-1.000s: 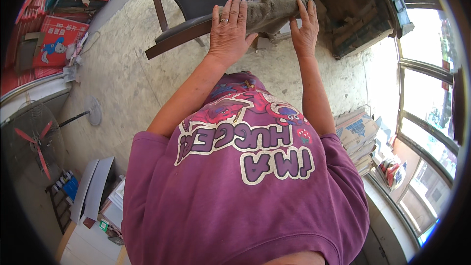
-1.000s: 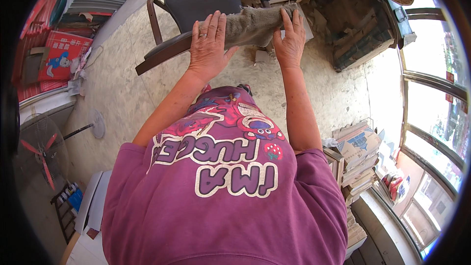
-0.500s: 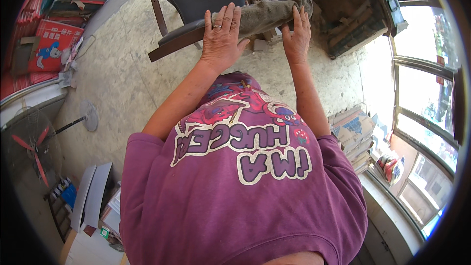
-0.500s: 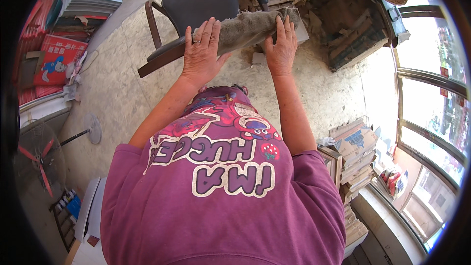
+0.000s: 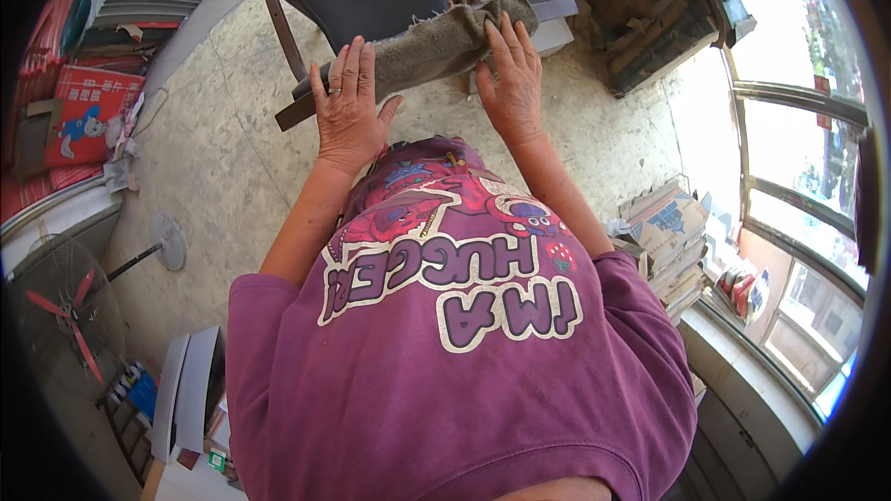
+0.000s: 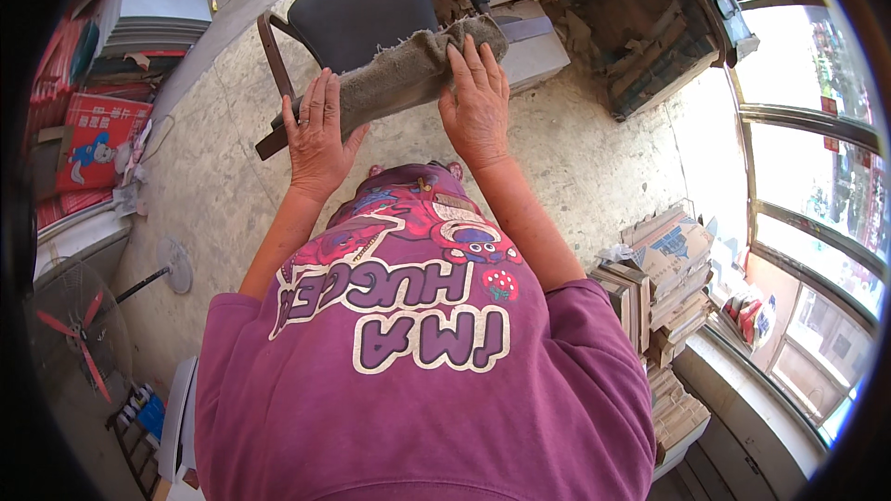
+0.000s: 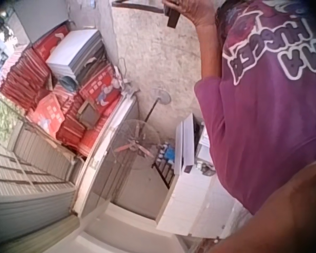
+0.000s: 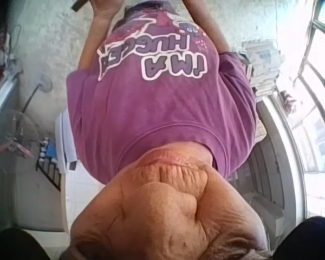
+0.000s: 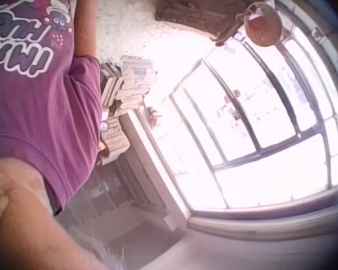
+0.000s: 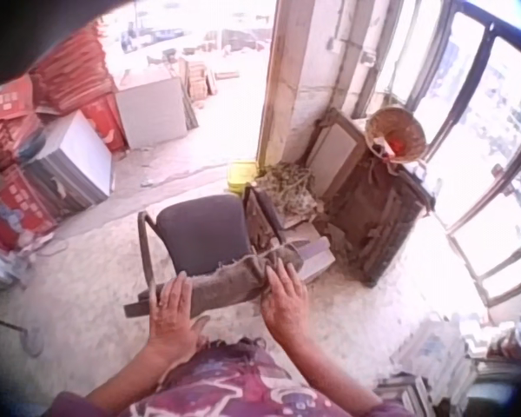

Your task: The person holds a piece of grey padding by hand, turning it over to inspect the edges. They then use a small hand tool to cut a small section of the material while standing near stacks of building tiles.

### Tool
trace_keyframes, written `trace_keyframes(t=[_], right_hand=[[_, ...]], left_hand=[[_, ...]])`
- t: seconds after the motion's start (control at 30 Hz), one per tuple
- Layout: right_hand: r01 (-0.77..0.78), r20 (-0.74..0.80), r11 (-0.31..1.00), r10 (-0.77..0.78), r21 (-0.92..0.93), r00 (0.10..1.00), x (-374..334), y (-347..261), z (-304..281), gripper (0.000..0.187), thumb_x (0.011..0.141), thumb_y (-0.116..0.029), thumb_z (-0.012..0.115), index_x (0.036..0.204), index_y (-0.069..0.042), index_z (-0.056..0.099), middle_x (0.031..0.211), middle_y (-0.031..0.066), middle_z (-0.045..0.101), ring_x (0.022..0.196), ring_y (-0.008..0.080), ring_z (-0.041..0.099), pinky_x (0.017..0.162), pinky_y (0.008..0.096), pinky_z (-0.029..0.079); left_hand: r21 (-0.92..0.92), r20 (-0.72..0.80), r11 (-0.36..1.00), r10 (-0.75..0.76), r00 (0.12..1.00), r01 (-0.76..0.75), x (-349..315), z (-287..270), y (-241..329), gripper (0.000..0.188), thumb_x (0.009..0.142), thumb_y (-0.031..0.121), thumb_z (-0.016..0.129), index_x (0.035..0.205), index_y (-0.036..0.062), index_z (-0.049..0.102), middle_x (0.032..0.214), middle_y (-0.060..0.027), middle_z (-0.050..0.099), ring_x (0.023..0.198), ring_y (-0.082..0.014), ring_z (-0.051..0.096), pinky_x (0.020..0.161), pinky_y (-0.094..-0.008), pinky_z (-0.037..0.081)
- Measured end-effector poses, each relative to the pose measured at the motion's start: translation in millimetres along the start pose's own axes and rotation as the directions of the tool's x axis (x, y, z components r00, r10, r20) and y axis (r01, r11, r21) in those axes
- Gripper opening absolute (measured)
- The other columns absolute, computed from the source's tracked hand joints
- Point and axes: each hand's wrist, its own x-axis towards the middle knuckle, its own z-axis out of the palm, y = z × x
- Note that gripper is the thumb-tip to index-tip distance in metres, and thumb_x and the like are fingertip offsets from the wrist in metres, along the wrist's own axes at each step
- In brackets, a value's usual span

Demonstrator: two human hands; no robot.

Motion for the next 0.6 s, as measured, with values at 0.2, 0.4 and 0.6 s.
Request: trace_keyframes(t=[0.2, 0.4, 0.6], right_hand=[[0.107, 0.095, 0.994, -0.109, 0.023, 0.99, -7, -35, -2, 0.053, 0.076, -0.009, 0.056, 0.127, -0.01, 0.044, 0.139, 0.0102, 0.036, 0.129, 0.0299, 0.031, 0.104, 0.0447, 0.023], [0.202, 0.157, 0.978, -0.206, 0.041, 0.966, -11, -58, 7, 0.053, 0.073, -0.009, 0.057, 0.125, -0.012, 0.046, 0.139, 0.0068, 0.037, 0.129, 0.0271, 0.031, 0.105, 0.0453, 0.022], [0.283, 0.179, 0.958, -0.285, 0.037, 0.942, -8, -75, 13, 0.052, 0.07, -0.009, 0.058, 0.121, -0.013, 0.049, 0.136, 0.0048, 0.041, 0.126, 0.0249, 0.035, 0.104, 0.0445, 0.024]], left_hand=[[0.031, -0.017, 0.997, -0.068, 0.998, 0.069, -21, -6, -19, 0.076, 0.078, 0.039, 0.061, 0.137, 0.0047, 0.029, 0.142, -0.0076, 0.028, 0.131, -0.0217, 0.026, 0.108, -0.0488, 0.007], [0.056, -0.04, 0.986, -0.155, 0.987, 0.157, -42, -8, -40, 0.073, 0.08, 0.039, 0.059, 0.137, 0.0051, 0.029, 0.142, -0.0069, 0.028, 0.132, -0.0218, 0.024, 0.108, -0.049, 0.007], [0.035, -0.093, 0.978, -0.2, 0.975, 0.204, -56, -6, -55, 0.064, 0.086, 0.037, 0.052, 0.137, 0.0059, 0.03, 0.143, -0.0058, 0.028, 0.132, -0.0217, 0.025, 0.108, -0.0489, 0.006]])
